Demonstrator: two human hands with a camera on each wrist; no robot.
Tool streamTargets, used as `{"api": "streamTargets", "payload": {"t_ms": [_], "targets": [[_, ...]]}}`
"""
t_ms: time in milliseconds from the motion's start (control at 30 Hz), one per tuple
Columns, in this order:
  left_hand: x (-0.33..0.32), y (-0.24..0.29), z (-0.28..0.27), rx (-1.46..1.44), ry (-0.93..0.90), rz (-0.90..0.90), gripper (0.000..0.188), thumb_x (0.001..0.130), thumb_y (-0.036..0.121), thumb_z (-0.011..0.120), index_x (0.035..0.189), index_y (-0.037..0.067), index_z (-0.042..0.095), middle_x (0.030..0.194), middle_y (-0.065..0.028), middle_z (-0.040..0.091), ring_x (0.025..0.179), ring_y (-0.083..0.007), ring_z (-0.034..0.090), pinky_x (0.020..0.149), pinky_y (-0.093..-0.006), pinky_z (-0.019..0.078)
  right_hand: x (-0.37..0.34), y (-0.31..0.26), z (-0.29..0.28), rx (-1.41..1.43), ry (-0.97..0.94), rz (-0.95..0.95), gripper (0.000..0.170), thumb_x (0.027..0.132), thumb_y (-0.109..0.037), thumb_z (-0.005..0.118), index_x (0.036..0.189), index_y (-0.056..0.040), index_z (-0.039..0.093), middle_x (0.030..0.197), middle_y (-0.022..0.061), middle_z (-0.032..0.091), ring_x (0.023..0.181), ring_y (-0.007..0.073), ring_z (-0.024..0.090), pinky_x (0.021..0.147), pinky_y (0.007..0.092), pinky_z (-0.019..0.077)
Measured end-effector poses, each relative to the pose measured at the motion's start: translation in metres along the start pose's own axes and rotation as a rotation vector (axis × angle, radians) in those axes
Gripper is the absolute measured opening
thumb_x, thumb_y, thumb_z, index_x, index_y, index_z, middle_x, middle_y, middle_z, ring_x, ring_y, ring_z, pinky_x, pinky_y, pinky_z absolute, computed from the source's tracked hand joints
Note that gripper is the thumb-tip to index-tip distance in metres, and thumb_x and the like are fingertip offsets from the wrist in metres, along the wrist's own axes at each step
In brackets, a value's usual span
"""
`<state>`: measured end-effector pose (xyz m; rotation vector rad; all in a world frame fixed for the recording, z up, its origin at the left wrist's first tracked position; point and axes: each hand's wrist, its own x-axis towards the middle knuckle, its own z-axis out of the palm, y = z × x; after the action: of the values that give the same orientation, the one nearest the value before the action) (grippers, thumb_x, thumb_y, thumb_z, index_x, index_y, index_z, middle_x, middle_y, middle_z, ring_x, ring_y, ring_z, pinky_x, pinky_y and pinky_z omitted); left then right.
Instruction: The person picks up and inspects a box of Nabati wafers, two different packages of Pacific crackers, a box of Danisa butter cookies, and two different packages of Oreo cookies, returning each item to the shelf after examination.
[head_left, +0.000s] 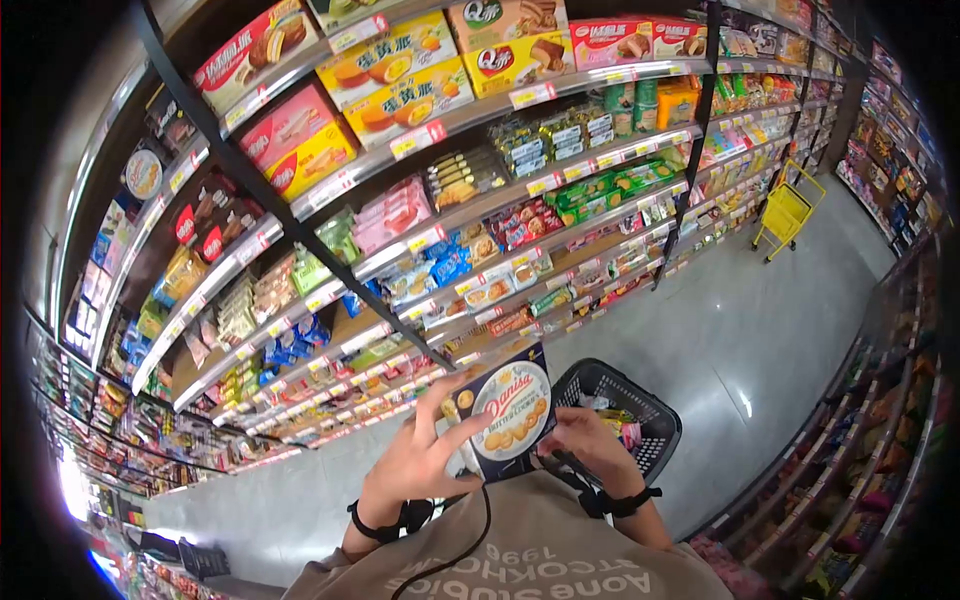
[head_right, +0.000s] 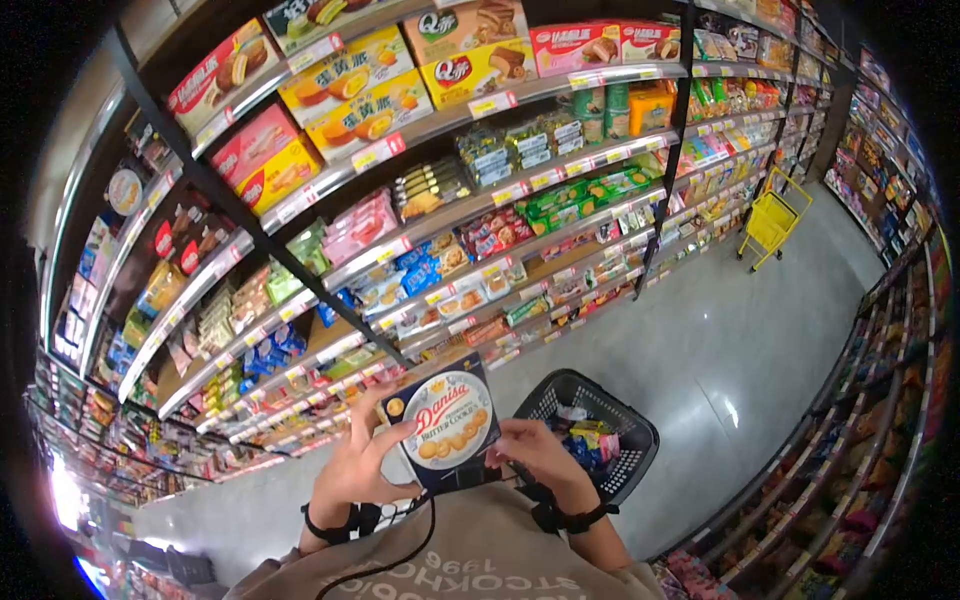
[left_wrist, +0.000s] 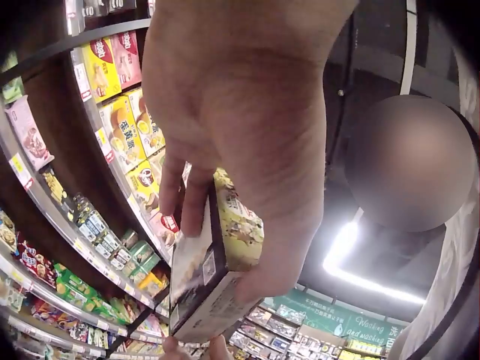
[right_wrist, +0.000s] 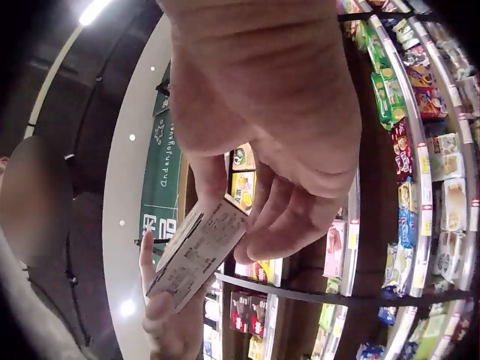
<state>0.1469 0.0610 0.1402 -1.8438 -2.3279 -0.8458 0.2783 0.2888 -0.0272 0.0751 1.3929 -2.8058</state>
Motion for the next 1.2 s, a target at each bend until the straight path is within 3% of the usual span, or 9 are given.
{"api": "streamTargets", "payload": {"t_ms": [167, 267, 800, 1200], "targets": [[-0.002, -0.003, 0.004, 0.022, 0.000, 0.005, 0.086, 0.050, 0.013, 0.089, 0.131, 0.016, 0.062, 0.147, -0.0217, 0.038, 0.123, -0.0443, 0.057, 0.086, -0.0471, 0.0598, -0.001, -0.002, 0.002, 0.113, 0.049, 0.044, 0.025, 0.099, -0.018, 0.066, 0.109, 0.0043, 0.066, 0.091, 0.0110, 0.072, 0.083, 0.0187, 0.070, 0.074, 0.0324, 0.0582], [-0.003, -0.008, 0.008, 0.016, 0.000, 0.006, 0.084, 0.051, 0.013, 0.088, 0.131, 0.018, 0.062, 0.147, -0.0214, 0.039, 0.122, -0.0438, 0.058, 0.086, -0.0463, 0.0602, 0.001, -0.001, 0.003, 0.145, 0.076, 0.071, 0.024, 0.098, -0.019, 0.066, 0.108, 0.0038, 0.065, 0.090, 0.0112, 0.072, 0.082, 0.0198, 0.071, 0.075, 0.0333, 0.0586], [0.011, -0.026, 0.026, -0.195, 0.045, 0.064, 0.091, 0.052, 0.014, 0.089, 0.137, 0.017, 0.058, 0.150, -0.0217, 0.032, 0.128, -0.0452, 0.052, 0.091, -0.0479, 0.0580, -0.014, -0.020, 0.004, 0.063, 0.290, -0.002, 0.038, 0.091, -0.024, 0.076, 0.112, 0.0063, 0.066, 0.089, 0.0107, 0.072, 0.072, 0.0155, 0.066, 0.068, 0.0277, 0.0529], [0.004, -0.029, 0.034, -0.236, 0.110, 0.013, 0.092, 0.049, 0.014, 0.090, 0.136, 0.017, 0.059, 0.150, -0.0210, 0.032, 0.125, -0.0451, 0.054, 0.091, -0.0480, 0.0575, -0.011, -0.010, -0.002, 0.064, 0.280, -0.050, 0.035, 0.091, -0.022, 0.075, 0.110, 0.0064, 0.067, 0.092, 0.0088, 0.073, 0.074, 0.0150, 0.068, 0.067, 0.0282, 0.0536]]}}
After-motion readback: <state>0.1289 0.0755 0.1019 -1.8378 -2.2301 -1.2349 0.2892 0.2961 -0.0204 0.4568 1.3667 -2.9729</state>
